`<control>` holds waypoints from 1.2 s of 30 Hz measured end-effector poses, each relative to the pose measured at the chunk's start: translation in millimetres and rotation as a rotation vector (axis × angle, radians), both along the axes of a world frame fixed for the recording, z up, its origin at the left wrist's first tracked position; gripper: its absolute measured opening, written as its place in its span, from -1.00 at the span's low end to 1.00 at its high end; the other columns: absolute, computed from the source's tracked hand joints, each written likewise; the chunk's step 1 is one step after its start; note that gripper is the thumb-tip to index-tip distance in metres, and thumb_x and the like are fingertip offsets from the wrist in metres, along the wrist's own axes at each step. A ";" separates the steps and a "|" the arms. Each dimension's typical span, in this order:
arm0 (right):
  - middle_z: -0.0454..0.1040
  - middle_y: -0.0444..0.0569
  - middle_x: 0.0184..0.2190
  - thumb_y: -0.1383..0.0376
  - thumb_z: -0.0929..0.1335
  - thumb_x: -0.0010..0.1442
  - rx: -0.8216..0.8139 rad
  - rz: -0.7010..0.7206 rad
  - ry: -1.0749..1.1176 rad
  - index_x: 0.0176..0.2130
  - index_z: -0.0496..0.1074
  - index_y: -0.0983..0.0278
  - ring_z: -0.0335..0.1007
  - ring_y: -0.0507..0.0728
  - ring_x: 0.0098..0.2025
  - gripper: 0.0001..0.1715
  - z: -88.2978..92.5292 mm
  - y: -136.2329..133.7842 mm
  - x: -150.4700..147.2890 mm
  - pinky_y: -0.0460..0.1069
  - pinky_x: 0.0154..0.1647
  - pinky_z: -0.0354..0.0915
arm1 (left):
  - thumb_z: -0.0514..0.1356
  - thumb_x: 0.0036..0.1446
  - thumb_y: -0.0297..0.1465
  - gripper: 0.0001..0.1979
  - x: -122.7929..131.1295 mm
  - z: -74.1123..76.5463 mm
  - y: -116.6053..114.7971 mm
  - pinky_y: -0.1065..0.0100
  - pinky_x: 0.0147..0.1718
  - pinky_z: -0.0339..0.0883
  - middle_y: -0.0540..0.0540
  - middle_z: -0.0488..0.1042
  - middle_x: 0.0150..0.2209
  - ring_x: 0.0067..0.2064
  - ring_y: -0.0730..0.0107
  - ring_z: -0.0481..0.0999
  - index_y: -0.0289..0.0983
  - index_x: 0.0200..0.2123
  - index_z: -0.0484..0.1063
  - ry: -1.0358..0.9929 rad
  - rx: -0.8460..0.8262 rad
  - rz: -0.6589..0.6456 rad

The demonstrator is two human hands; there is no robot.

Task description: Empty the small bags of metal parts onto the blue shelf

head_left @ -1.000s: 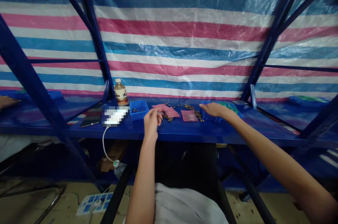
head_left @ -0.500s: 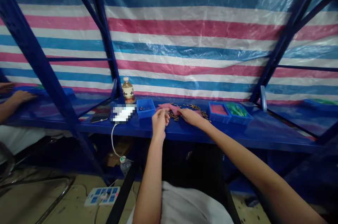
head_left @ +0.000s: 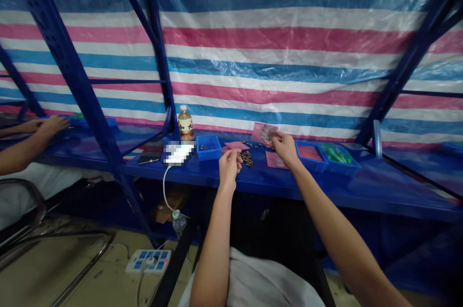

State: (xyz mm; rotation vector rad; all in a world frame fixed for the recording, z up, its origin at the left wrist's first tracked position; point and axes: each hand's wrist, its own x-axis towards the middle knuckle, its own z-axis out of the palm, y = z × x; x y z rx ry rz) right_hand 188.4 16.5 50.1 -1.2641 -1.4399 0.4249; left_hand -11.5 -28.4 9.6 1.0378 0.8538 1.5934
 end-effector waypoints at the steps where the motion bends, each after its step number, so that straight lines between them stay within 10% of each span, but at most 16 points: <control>1: 0.57 -0.01 -0.45 0.35 0.28 0.11 -0.016 0.080 0.167 -0.22 0.46 0.32 0.57 0.21 -0.33 -0.76 2.5 -5.2 -3.0 0.04 -0.26 0.46 | 0.18 0.21 -0.22 -0.72 1.3 0.3 -0.6 0.54 -0.73 0.01 0.02 0.37 -0.53 -0.64 0.61 0.26 -0.35 -0.22 0.46 0.010 0.007 -0.001; 6: 0.54 -0.10 -0.48 0.29 0.36 0.03 -0.087 0.332 0.376 -0.26 0.46 0.28 0.49 0.08 -0.46 -0.79 7.2 -45.9 -25.4 -0.02 -0.34 0.47 | 0.30 0.08 -0.04 -0.54 9.3 4.0 -5.6 0.52 -0.72 0.14 -0.10 0.49 -0.32 -0.53 0.51 0.45 -0.31 -0.17 0.45 0.080 0.015 -0.013; 12: 0.50 -0.11 -0.54 0.19 0.40 0.08 -0.205 0.453 0.135 -0.23 0.49 0.30 0.43 0.05 -0.51 -0.73 -2.3 -70.8 -34.3 -0.08 -0.48 0.36 | 0.32 0.03 0.01 -0.48 6.0 4.0 -7.3 0.47 -0.70 0.15 -0.01 0.42 -0.57 -0.65 0.52 0.29 -0.37 -0.23 0.53 0.166 0.108 -0.024; 18: 0.55 -0.06 -0.29 0.06 0.43 0.12 -0.110 0.416 0.137 -0.14 0.51 0.27 0.46 0.10 -0.28 -0.60 -16.9 -81.1 -22.9 -0.04 -0.32 0.36 | 0.42 -0.07 -0.14 -0.63 -5.2 5.1 -9.1 0.46 -0.57 0.23 -0.04 0.48 -0.55 -0.56 0.46 0.38 -0.36 -0.37 0.59 0.345 0.212 -0.100; 36: 0.50 -0.11 -0.37 -0.04 0.39 0.17 -0.055 0.373 0.212 -0.28 0.51 0.26 0.37 0.08 -0.33 -0.58 -27.4 -88.0 -19.6 -0.03 -0.25 0.26 | 0.37 -0.01 -0.13 -0.63 -6.3 11.0 -11.2 0.45 -0.48 0.17 0.01 0.41 -0.54 -0.49 0.49 0.32 -0.35 -0.47 0.50 0.375 0.216 -0.194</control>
